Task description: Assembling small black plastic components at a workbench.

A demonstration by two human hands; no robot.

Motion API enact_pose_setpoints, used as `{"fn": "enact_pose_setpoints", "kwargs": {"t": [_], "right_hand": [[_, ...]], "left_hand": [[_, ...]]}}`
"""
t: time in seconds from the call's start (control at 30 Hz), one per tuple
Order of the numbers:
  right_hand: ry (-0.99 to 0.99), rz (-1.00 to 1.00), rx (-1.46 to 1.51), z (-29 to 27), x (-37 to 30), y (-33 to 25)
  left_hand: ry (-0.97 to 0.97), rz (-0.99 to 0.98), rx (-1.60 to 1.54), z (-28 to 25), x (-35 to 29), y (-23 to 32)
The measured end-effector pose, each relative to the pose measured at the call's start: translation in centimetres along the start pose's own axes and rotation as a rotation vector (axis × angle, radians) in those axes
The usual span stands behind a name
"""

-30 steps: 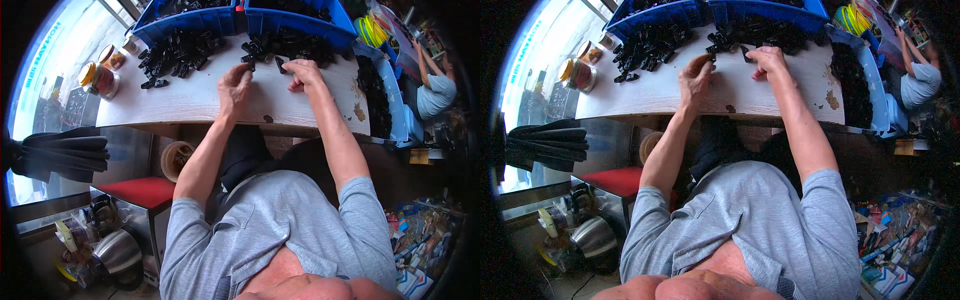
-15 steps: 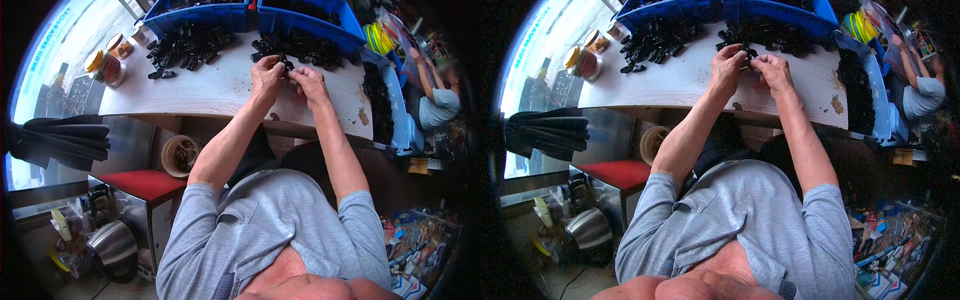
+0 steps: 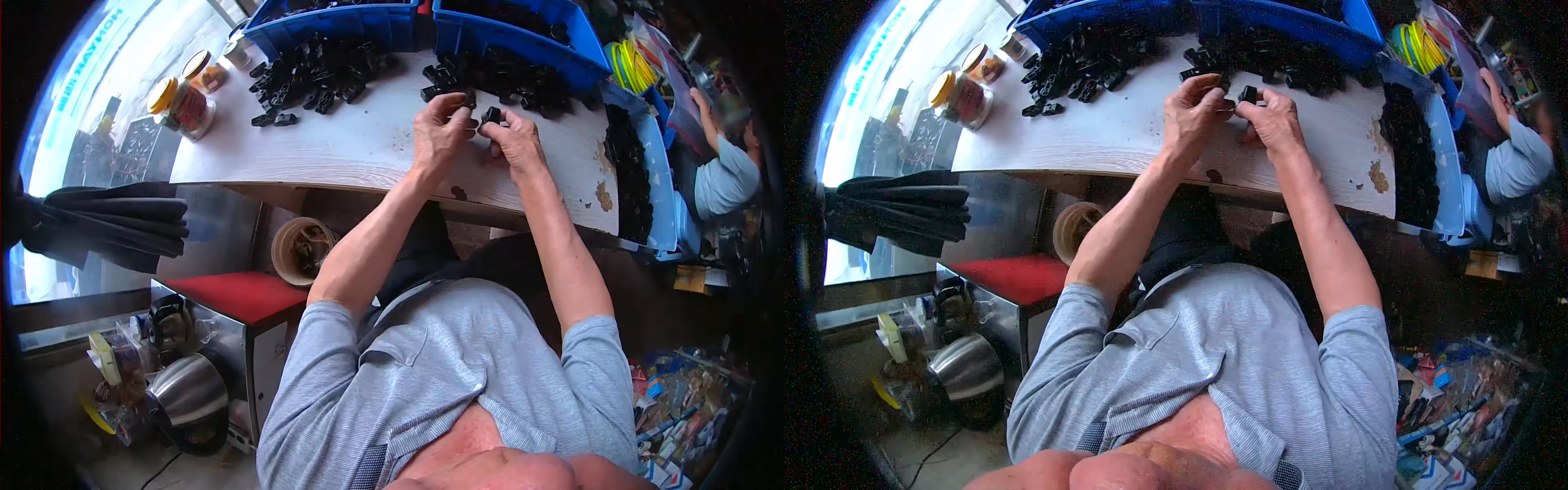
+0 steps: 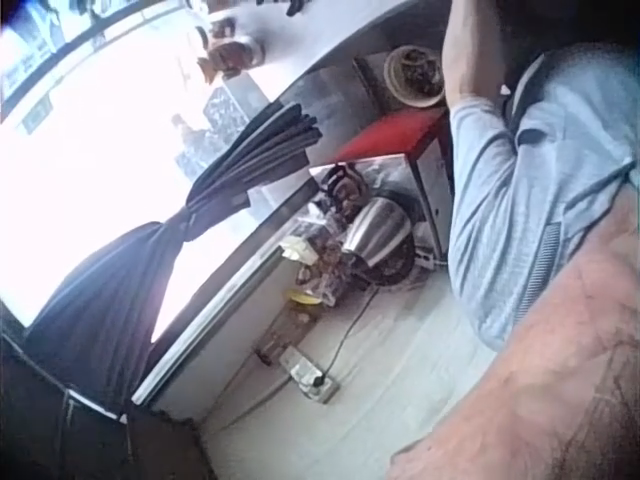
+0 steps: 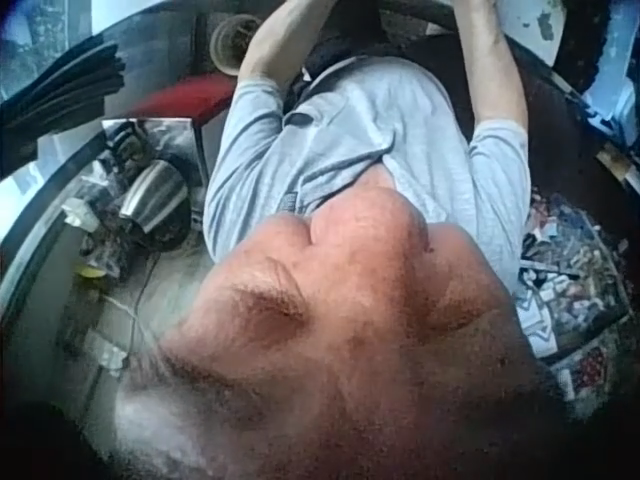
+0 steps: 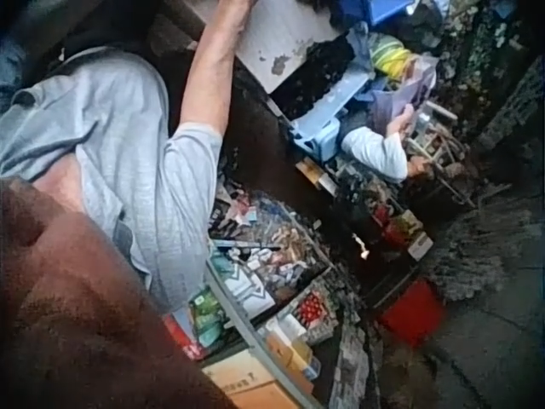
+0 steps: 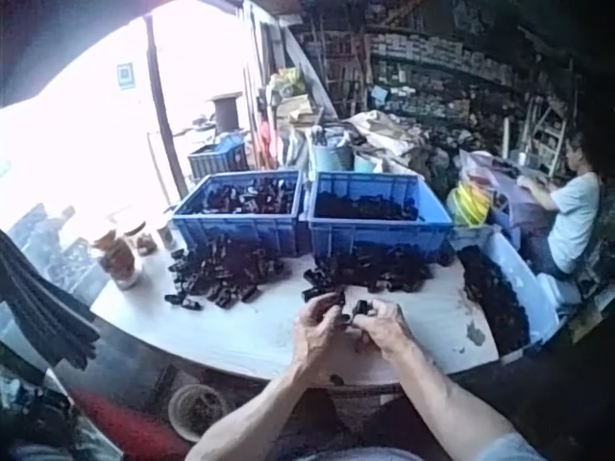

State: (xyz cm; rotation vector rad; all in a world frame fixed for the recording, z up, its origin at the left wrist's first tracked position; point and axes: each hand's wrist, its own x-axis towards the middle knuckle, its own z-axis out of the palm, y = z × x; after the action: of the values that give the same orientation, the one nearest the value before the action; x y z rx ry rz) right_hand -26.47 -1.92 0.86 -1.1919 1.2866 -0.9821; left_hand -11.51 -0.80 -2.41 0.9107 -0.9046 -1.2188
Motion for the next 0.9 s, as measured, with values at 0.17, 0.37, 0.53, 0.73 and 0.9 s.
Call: {"fn": "enact_pose_setpoints", "kwargs": {"t": [0.17,0.37,0.53,0.73,0.9], "right_hand": [[-0.074,-0.059,0.054,0.3,0.1,-0.3],[-0.128,-0.040,0.129,0.0,-0.2,-0.1],[-0.123,-0.080,-0.031,0.8,-0.6,-0.7],[-0.107,-0.096,-0.077,0.4,0.1,0.6],[-0.112,-0.062,-0.047,1.0,-0.5,-0.1]], "left_hand": [[0.024,0.052,0.009,-0.6,0.3,-0.1],[-0.020,-0.336,-0.340,0.1,0.3,2.3],[0.035,-0.286,-0.417,-0.3,0.0,2.0],[0.090,-0.209,-0.376,0.6,-0.7,2.1],[0.144,-0.246,-0.380,0.7,-0.6,2.6]]}}
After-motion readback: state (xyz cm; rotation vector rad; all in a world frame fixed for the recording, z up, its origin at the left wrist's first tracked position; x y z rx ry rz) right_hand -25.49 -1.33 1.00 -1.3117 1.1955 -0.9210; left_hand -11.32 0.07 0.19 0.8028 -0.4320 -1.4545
